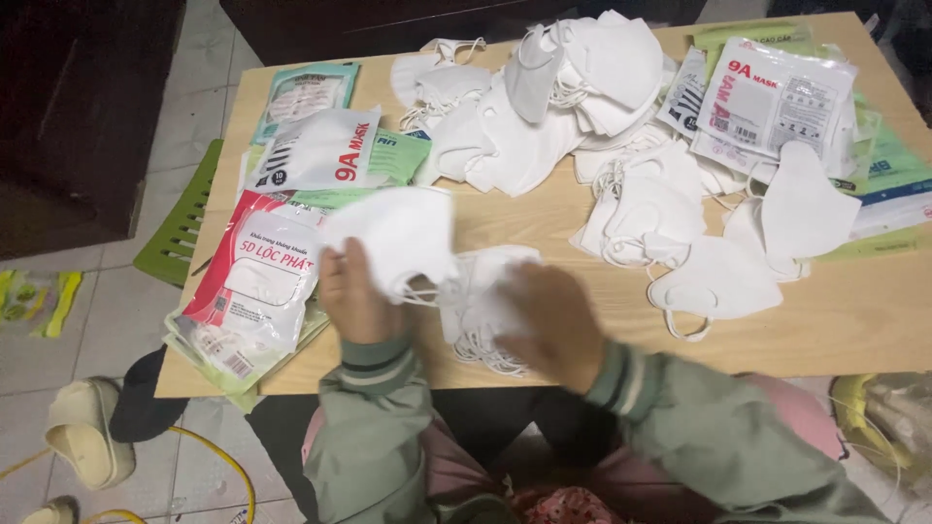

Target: The person is sorting and stacking white face masks on a table. They pick up each mask, sometimes unfold it, and place it onto a growing stack.

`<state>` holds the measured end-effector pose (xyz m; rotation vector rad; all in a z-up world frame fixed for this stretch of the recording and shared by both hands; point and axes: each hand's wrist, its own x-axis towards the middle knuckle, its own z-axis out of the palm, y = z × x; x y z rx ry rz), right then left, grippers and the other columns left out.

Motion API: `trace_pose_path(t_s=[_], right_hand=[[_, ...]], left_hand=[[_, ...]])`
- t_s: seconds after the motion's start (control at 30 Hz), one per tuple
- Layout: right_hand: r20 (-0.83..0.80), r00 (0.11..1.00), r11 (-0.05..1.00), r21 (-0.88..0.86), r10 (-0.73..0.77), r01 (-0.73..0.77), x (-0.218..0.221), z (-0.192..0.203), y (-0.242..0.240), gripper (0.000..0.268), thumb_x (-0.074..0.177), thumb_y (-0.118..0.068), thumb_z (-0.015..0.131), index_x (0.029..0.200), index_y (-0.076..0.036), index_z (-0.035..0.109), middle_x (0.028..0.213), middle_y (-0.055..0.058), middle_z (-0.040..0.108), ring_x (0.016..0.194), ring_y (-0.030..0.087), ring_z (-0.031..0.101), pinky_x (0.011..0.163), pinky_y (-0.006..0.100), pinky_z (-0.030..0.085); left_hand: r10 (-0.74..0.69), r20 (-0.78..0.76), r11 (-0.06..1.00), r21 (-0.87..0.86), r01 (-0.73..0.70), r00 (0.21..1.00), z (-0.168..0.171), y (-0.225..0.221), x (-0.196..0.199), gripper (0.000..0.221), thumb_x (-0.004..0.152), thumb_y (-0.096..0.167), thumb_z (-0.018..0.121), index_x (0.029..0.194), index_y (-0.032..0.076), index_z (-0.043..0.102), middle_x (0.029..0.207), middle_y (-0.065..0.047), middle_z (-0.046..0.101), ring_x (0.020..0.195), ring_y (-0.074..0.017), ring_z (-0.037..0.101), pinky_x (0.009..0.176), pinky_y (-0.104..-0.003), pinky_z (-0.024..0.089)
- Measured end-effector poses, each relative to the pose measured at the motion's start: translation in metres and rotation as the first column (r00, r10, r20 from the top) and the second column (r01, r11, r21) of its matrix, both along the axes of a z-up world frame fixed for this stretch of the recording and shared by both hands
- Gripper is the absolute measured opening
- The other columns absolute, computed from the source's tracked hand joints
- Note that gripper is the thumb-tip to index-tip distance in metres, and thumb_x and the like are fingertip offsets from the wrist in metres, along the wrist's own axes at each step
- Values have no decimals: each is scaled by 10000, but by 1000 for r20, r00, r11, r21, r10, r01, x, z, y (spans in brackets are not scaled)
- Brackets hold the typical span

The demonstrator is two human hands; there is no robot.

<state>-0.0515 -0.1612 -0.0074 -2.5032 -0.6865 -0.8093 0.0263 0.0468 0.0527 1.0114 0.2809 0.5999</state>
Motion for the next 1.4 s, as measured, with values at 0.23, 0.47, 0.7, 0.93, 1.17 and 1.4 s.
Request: trace_pose_path(t_s=[0.23, 0.47, 0.7, 0.93, 1.17, 1.4], right_hand=[[-330, 942, 918, -352, 59, -181, -12, -26, 26, 534, 936, -242, 640, 1455, -171, 538, 1529, 208, 470, 1439, 494, 329, 1118, 779, 124], [-344, 916, 801, -596, -205, -45, 35, -27, -8, 671, 881, -319, 717, 1501, -315, 462, 1599, 80, 397, 1482, 409, 310, 1151, 735, 171], [-139, 917, 754, -622, -373, 212, 86, -28, -89, 583, 945, -210, 627, 1496, -345, 493, 1577, 51, 497, 1475, 365, 415, 1180, 717, 229], [-546, 805, 966, -228, -233, 125, 82, 18, -99, 689, 815, -665, 682, 1438, -393, 570, 1592, 24, 466, 1506, 349, 342, 1202, 689, 148], [-475, 733, 862, -126, -487, 491, 122, -17, -173, 561, 941, -404, 698, 1446, -176, 606, 1348, 165, 635, 1239, 375, 610, 1049, 530, 494], [-626, 484, 724, -196, -611, 661, 126, -10, -159, 718, 817, -447, 850, 1412, -115, 625, 1223, 153, 714, 1155, 319, 674, 935, 480, 559]], left_hand=[[-20, 60, 985, -170, 30, 998, -8, 23, 8, 204, 991, 180, 626, 1047, -5, 559, 895, -177, 721, 760, -187, 750, 714, -315, 659], [-84, 38, 984, -154, 89, 996, -11, 21, 10, 194, 981, 197, 648, 1042, 18, 605, 868, -181, 721, 730, -204, 748, 684, -321, 650], [-192, 49, 974, -116, 196, 980, -50, 16, 18, 227, 950, 77, 672, 1149, -3, 599, 963, -231, 707, 829, -233, 737, 734, -349, 640], [-398, -15, 901, 183, 394, 917, -26, 0, -6, 686, 910, 38, 661, 1526, 44, 358, 1266, -322, 609, 1137, -322, 628, 906, -429, 606], [-442, -102, 797, 412, 442, 891, -45, -10, -8, 262, 959, 74, 638, 1202, 24, 722, 1175, -194, 735, 1231, -320, 636, 1084, -459, 465], [-497, -196, 769, 352, 534, 845, -63, -27, -10, 249, 966, 84, 650, 1197, 41, 731, 1180, -164, 734, 1265, -291, 609, 1122, -444, 429]])
